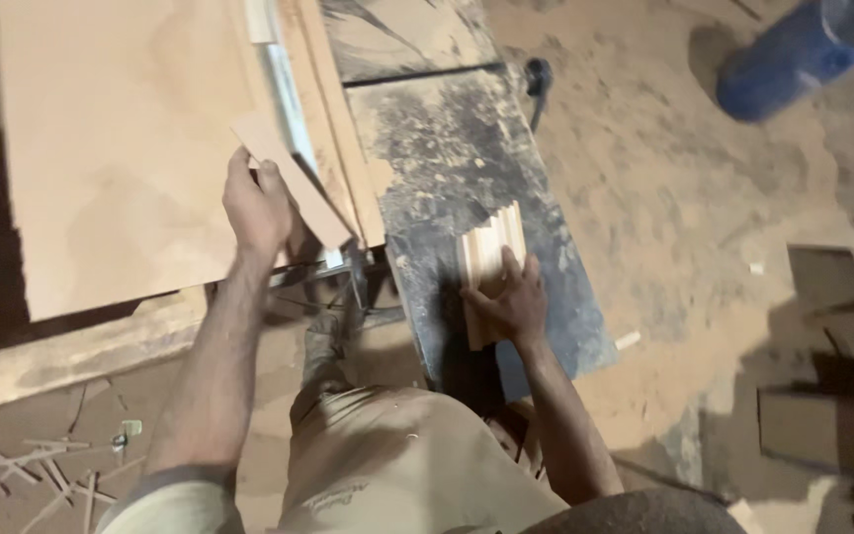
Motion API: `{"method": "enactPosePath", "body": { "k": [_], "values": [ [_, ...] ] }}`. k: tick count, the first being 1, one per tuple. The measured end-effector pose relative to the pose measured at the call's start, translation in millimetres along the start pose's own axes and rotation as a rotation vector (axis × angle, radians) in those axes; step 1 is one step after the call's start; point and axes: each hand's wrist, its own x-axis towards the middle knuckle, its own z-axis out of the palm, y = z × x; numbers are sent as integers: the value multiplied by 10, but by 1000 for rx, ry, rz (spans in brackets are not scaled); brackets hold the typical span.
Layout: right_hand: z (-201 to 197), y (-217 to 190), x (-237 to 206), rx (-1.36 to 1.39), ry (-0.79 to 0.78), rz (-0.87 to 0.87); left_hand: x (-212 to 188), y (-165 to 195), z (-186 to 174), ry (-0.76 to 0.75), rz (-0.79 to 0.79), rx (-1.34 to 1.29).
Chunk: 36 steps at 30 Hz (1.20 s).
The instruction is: The person cuts small wooden strips into shorter pieces on a table saw, pushing each piece against the fence and blade. They stack the cut pieces on the saw table, gather an armful of finished strips, and collect pieces from a bucket.
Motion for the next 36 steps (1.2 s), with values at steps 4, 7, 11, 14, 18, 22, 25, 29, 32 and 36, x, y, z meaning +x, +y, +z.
{"method": "enactPosePath", "body": {
  "k": [4, 7, 11, 14, 18, 22, 25, 29, 32, 36],
  "values": [
    [-71, -113, 20, 7, 51, -105, 231, -159, -6, -128, -510, 56],
    [-127, -168, 25, 9, 82, -160, 102, -229, 173, -206, -233, 264],
    [-111, -203, 38, 37, 9, -65, -163, -311, 280, -378, -104, 535],
    [-41, -212, 66, -65, 20, -61, -258, -392, 298, -351, 132, 628],
    [25, -195, 144, -106, -44, -10, -227, -512, 359, -363, 302, 746],
    [48, -228, 182, -18, -11, -63, 1, -650, 445, -420, 259, 771],
    [42, -293, 213, 76, -51, 9, 352, -774, 552, -434, 255, 764],
    [30, -341, 274, 78, -95, 45, 899, -950, 716, -445, 277, 817],
    [105, -331, 331, -102, -40, -50, 1253, -1052, 799, -463, 272, 805],
    [215, -269, 335, -148, -15, -40, 1703, -1184, 916, -467, 294, 796]
  ]
}}
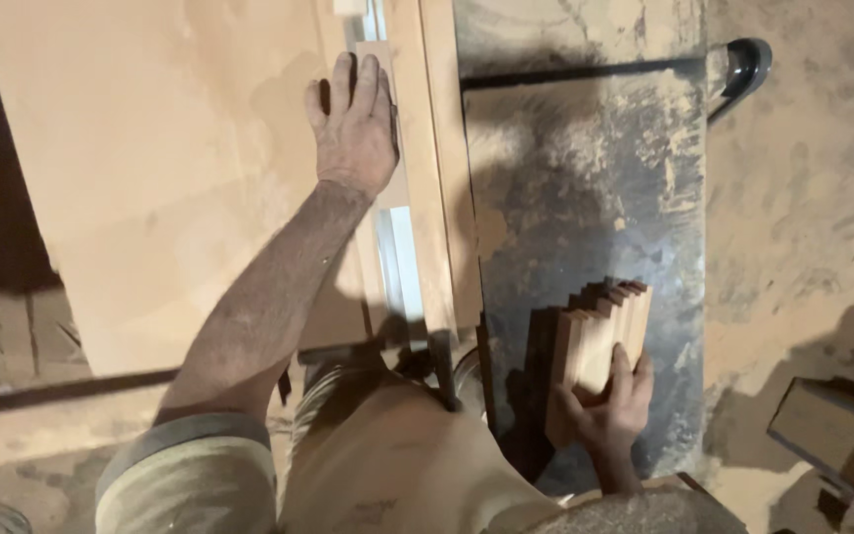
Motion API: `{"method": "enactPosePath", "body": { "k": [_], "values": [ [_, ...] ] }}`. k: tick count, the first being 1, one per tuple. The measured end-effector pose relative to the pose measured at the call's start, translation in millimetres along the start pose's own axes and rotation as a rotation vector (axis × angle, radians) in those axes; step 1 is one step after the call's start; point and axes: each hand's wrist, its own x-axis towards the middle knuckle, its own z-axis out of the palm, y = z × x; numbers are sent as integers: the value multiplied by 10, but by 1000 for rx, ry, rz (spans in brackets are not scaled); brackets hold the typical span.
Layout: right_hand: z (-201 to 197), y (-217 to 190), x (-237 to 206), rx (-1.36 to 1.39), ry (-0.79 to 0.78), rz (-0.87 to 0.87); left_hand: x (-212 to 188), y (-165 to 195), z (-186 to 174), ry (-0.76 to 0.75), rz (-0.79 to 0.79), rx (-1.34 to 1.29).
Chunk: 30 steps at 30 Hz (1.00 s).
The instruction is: The person cuts small wooden strips into shorter pieces on a table saw, pushing each piece against the fence and blade. They stack the cut pieces on the saw table, gather an armful of finished strips, and collect pieces from a bucket.
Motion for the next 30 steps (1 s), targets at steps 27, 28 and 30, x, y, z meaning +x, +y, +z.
{"method": "enactPosePath", "body": {
  "k": [27, 28, 30],
  "values": [
    [-269, -145, -45, 170, 41, 61, -1258, 2194, 23, -864, 351, -699],
    [-311, -134, -86, 190, 44, 44, -1371, 2298, 59, -934, 362, -620],
    [-387, -96, -216, 213, 35, 36, -1548, 2482, 154, -1069, 371, -460]
  ]
}}
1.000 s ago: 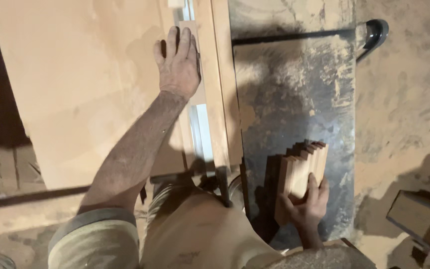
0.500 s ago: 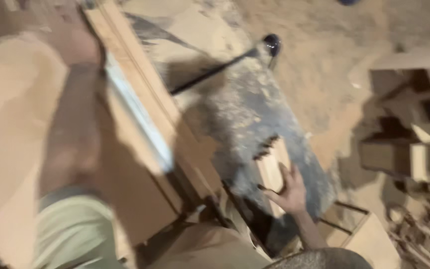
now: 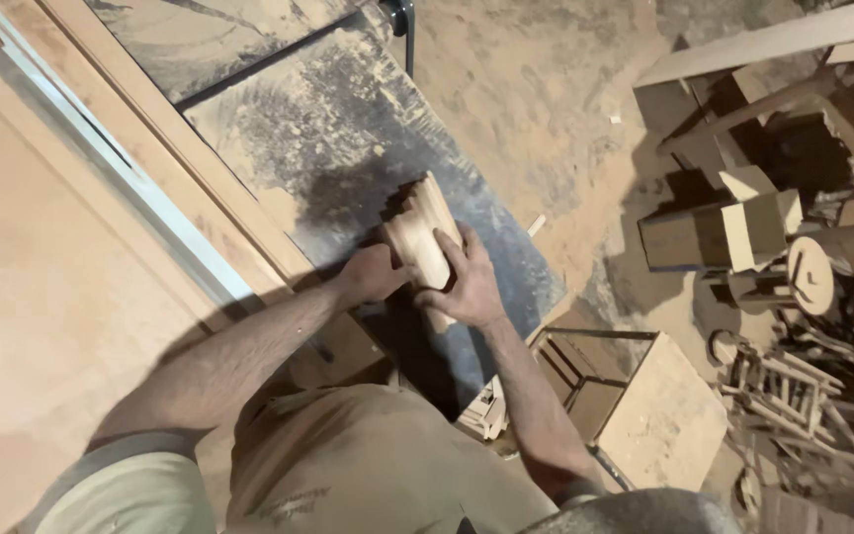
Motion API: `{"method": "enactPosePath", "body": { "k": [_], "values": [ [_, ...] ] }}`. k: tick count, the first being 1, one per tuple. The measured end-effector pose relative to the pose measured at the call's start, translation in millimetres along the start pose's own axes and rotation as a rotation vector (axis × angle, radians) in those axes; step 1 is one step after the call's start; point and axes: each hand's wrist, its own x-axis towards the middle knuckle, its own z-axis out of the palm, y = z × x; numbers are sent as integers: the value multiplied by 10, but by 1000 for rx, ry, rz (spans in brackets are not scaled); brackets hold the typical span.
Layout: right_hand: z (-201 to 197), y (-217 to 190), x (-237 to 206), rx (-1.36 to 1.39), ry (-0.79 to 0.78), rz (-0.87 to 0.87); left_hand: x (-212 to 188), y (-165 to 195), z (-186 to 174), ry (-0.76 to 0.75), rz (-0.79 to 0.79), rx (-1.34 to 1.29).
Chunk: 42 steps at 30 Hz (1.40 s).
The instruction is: The person cuts small wooden strips into shorter pieces on a table saw, pushing each piece against the fence and blade. They stack the cut pieces on the saw table, gather an armful of finished strips, and collect pieces from a bucket.
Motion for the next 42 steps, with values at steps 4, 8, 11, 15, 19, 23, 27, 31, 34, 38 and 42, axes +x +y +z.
{"method": "enactPosePath", "body": {
  "k": [4, 8, 11, 15, 19, 23, 27, 31, 34, 38, 42],
  "values": [
    [-3, 98, -200, 26, -55, 57, 116, 3, 331, 349, 178, -130],
    [104, 222, -226, 64, -15, 38, 160, 22, 438, 249, -125, -350],
    [147, 276, -209, 33, 15, -24, 80, 96, 380, 345, -141, -506],
    [207, 302, -217, -25, -87, 33, -499, 208, 114, 1123, 72, -343],
    [346, 308, -217, -120, 100, -61, -1504, -160, -359, 1445, -119, -474],
    [387, 301, -191, 11, 69, -14, -1881, -611, -576, 1510, -261, -309],
    [332, 228, -170, -22, 109, -74, -1685, -775, -463, 1334, -314, -171],
    [323, 208, -179, -12, 68, -34, -1481, -795, -274, 1092, -516, 3],
    [382, 243, -174, -41, 135, -101, -1395, -875, -201, 1088, -505, 186],
    [451, 276, -127, -20, 102, -89, -1267, -1088, -297, 1171, -375, 382],
    [463, 261, -109, 82, 98, -108, -1165, -1314, -487, 1120, -393, 400]
  ]
}}
